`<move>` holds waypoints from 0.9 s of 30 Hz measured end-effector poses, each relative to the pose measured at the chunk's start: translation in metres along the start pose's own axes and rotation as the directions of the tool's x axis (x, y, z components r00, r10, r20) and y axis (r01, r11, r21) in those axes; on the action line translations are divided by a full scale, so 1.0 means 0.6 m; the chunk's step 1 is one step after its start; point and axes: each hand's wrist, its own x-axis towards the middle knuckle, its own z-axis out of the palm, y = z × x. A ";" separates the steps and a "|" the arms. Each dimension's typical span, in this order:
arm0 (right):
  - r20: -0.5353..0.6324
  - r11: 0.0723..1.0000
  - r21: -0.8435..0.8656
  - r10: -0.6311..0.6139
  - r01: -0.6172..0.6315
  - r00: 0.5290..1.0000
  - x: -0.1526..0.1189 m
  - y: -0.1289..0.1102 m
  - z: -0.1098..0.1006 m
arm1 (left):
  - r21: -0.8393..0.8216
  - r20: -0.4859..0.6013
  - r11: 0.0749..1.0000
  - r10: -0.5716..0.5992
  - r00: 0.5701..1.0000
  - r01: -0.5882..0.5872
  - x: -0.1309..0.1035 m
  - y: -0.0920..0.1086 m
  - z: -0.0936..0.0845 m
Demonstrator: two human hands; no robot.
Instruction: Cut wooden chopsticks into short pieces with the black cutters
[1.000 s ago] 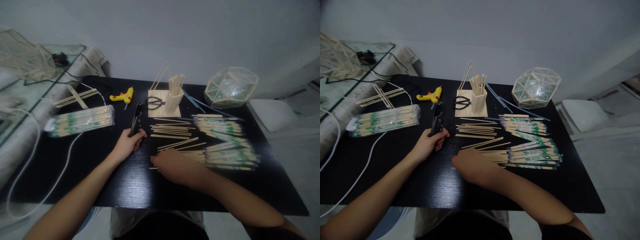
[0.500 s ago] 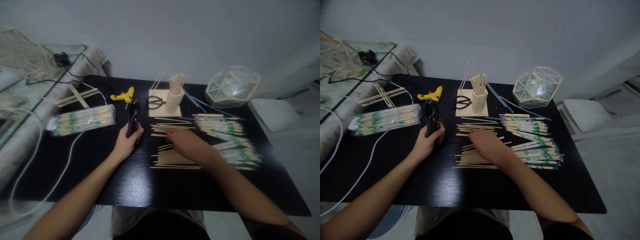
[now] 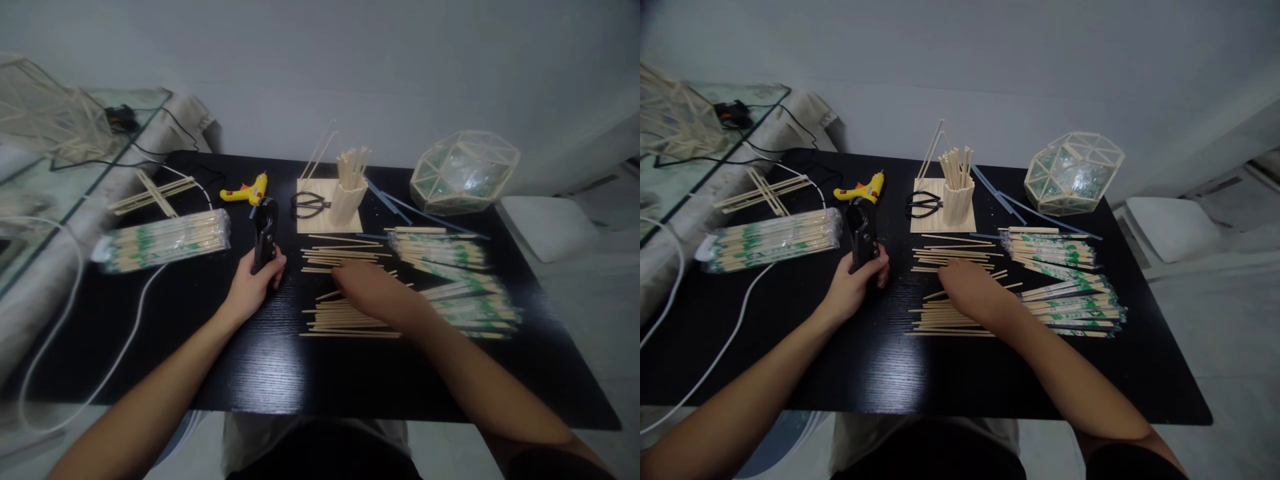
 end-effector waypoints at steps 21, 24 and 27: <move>-0.709 0.926 0.263 -0.005 0.272 0.705 -0.030 -0.002 -0.069 | -0.218 -0.001 0.973 -0.079 0.997 0.077 0.001 -0.005 0.001; -0.708 0.919 0.270 -0.013 0.288 0.706 -0.028 -0.004 -0.065 | -0.212 0.002 0.974 -0.080 0.997 0.078 0.000 -0.002 0.001; -0.687 0.891 0.317 -0.021 0.325 0.727 -0.026 -0.006 -0.062 | -0.212 0.007 0.973 -0.089 0.996 0.088 -0.001 0.000 0.001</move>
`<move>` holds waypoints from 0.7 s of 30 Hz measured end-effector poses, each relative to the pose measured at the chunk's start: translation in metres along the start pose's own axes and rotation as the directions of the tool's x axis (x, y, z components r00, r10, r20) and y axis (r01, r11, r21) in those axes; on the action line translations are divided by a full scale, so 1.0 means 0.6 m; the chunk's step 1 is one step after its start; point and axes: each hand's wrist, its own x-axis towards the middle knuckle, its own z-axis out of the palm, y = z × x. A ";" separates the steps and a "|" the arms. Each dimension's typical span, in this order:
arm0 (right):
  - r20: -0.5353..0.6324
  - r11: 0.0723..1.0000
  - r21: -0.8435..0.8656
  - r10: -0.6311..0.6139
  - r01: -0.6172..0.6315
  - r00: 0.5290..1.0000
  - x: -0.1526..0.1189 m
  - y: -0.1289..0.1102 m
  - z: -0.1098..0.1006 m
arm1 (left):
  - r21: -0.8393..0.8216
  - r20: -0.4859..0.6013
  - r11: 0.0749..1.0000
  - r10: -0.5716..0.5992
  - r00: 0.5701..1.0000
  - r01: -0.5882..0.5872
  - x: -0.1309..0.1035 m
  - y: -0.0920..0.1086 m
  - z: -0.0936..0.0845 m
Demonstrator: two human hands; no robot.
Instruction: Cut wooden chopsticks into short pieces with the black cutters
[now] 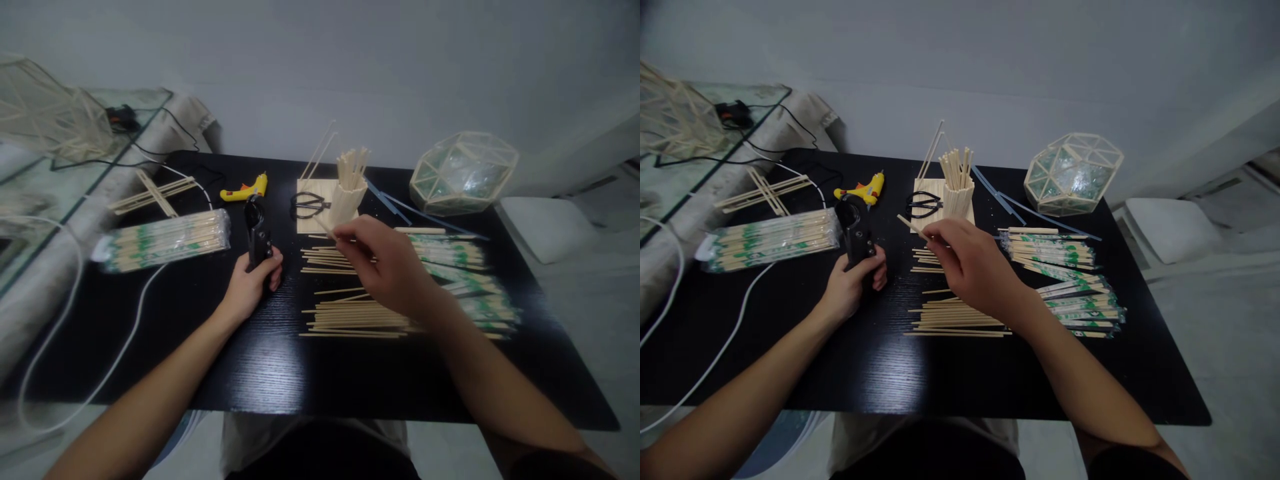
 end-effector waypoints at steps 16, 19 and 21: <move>0.331 0.396 0.819 0.263 -0.415 0.906 0.007 -0.005 -0.005 | 0.047 0.032 0.999 -0.004 0.999 0.002 -0.002 0.002 0.000; 0.327 0.450 0.765 0.346 -0.461 0.880 0.006 0.000 0.004 | 0.089 0.040 0.996 0.016 0.999 -0.020 -0.002 0.001 -0.002; 0.307 0.522 0.699 0.397 -0.488 0.865 0.005 0.003 0.013 | 0.148 0.040 0.988 0.037 0.999 -0.043 -0.003 0.001 -0.004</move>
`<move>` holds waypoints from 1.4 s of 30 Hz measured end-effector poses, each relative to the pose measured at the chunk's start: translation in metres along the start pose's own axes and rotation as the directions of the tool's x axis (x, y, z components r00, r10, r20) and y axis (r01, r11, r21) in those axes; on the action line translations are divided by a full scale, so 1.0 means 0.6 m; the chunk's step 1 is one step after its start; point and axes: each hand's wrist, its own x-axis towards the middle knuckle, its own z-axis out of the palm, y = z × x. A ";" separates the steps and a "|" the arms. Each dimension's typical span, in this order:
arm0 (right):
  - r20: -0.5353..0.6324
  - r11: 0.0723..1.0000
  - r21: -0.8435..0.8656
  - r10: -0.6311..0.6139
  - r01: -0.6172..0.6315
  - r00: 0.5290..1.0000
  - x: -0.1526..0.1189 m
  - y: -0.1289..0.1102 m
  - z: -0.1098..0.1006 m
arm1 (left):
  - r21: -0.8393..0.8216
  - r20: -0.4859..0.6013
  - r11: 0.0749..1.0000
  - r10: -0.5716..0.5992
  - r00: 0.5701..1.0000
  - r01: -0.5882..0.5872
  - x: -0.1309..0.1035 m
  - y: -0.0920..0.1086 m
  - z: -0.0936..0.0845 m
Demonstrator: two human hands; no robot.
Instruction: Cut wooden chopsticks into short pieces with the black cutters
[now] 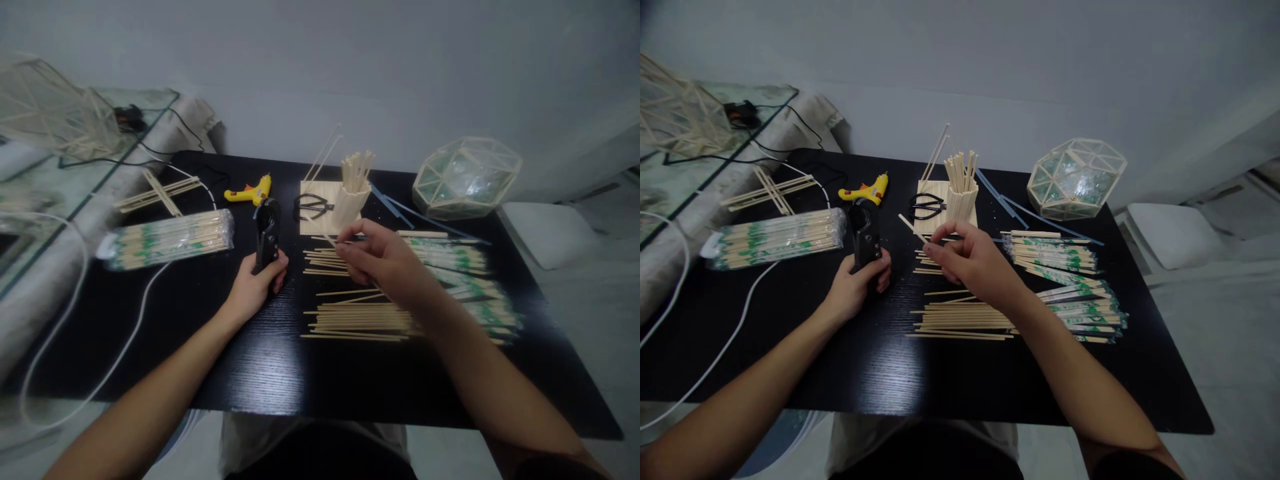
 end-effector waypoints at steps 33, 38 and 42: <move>-0.106 0.972 -0.168 -0.185 0.166 0.977 0.009 0.040 0.041 | 0.737 0.177 0.581 0.325 0.929 -0.344 -0.021 0.007 -0.004; -0.080 0.979 -0.109 -0.184 0.175 0.980 0.013 0.046 0.043 | 0.730 0.193 0.572 0.354 0.915 -0.375 -0.021 0.003 -0.004; -0.057 0.984 -0.082 -0.166 0.161 0.985 0.017 0.047 0.040 | 0.722 0.200 0.577 0.354 0.914 -0.382 -0.021 0.003 -0.004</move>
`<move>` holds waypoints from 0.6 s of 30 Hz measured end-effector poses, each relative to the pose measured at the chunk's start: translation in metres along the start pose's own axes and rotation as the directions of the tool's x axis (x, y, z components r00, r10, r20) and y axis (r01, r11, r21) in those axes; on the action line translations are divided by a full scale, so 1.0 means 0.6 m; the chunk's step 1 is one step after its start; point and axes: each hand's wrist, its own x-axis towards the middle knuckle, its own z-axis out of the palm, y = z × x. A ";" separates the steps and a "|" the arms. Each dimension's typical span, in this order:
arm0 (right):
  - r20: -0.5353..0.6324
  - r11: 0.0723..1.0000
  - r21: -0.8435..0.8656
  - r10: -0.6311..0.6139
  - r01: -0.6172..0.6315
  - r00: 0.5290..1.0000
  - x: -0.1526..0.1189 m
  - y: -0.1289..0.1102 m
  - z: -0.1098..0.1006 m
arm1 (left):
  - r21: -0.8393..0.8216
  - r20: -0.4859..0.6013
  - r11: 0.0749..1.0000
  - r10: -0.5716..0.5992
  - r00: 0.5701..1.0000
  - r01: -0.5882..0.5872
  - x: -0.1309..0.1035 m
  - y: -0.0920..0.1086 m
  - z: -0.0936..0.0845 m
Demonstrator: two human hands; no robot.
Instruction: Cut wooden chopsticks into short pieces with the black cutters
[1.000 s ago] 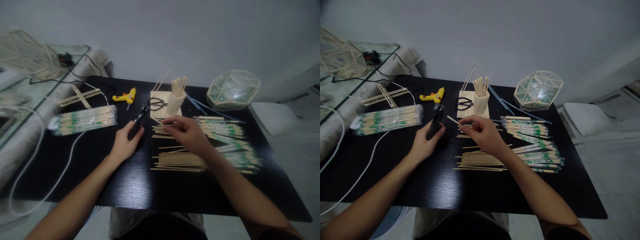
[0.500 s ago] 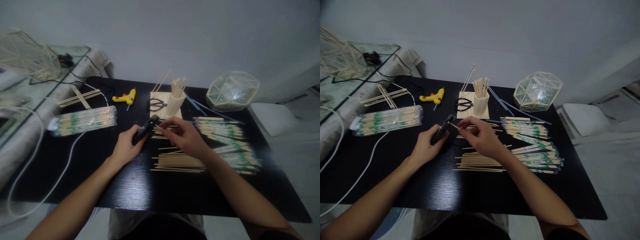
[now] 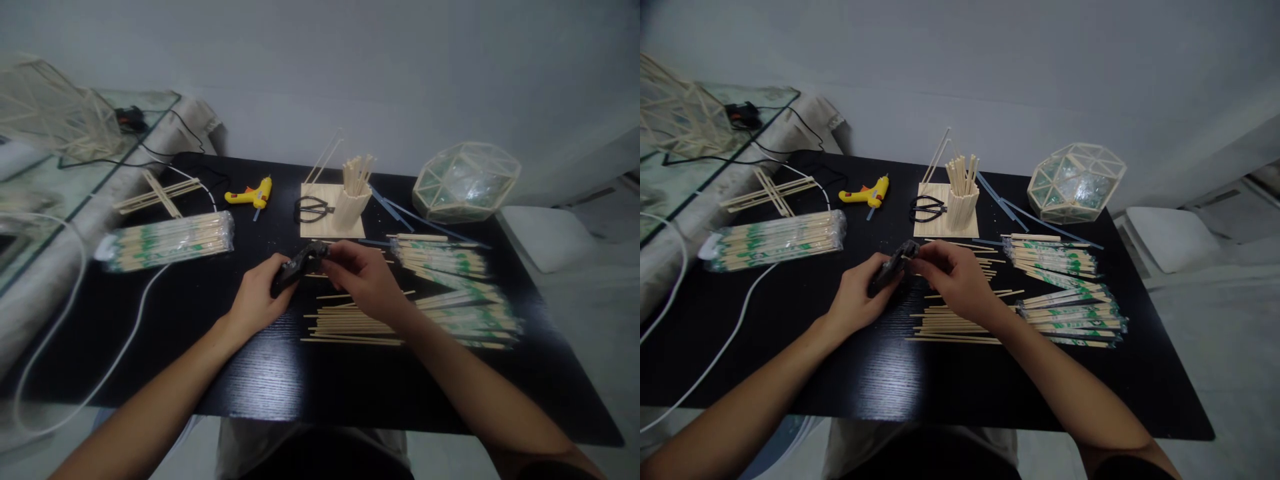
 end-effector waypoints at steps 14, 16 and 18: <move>0.019 1.000 -0.017 -0.018 0.019 1.000 0.000 0.008 -0.002 | -0.029 0.039 0.999 -0.016 0.999 0.017 0.000 0.002 0.000; 0.013 0.999 -0.030 -0.025 0.026 1.000 0.000 0.009 -0.002 | -0.034 0.047 0.999 -0.018 0.999 0.020 0.001 0.002 0.001; 0.011 0.999 -0.030 -0.025 0.026 1.000 -0.001 0.010 -0.001 | -0.038 0.048 0.999 -0.019 0.999 0.021 0.002 0.003 0.002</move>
